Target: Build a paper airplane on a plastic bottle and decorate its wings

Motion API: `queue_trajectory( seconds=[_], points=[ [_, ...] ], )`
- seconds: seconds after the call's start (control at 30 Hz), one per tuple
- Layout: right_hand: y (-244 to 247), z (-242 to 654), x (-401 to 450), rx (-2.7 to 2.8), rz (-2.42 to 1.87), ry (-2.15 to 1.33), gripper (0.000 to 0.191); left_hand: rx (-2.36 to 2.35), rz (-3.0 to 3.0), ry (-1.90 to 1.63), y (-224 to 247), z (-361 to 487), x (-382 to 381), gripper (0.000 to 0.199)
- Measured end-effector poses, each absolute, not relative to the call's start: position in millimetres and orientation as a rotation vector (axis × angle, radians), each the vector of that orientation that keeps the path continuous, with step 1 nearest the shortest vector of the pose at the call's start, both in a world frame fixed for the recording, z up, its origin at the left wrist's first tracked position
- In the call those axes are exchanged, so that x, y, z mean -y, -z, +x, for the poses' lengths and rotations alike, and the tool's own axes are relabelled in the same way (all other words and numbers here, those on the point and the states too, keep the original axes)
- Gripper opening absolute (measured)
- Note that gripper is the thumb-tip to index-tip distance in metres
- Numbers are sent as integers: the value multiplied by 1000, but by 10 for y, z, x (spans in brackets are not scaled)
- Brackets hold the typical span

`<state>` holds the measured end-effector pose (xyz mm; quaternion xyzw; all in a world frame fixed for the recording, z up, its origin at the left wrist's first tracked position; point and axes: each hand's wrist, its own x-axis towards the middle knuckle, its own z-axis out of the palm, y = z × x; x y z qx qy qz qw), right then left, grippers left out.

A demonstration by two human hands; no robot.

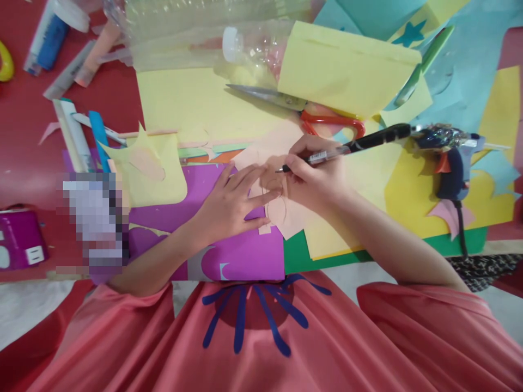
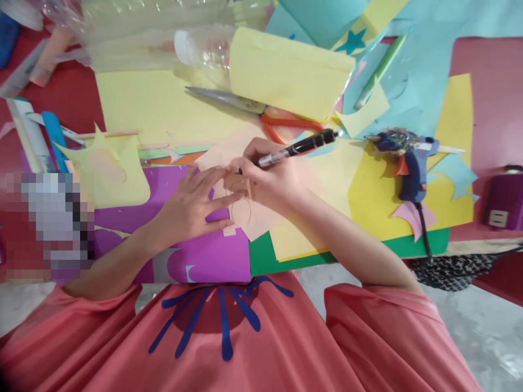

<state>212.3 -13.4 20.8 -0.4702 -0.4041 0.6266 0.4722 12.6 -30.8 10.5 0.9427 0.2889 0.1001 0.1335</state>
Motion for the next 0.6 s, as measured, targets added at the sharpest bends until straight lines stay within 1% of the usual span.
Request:
queue_trajectory(
  seconds=[0.13,0.27,0.47,0.6],
  points=[
    [-192,2072,161,857,-952,-1710,48,-832,2690,-235,-103,120,328,50],
    [-141,2070,166,788,-935,-1919,57,-834,2615,-161,-110,114,329,56],
    [-92,2074,175,800,-959,-1944,52,-855,2572,-136,-114,114,329,62],
    [-75,2077,178,809,-976,-1936,49,-847,2569,-152,-118,114,325,60]
  ],
)
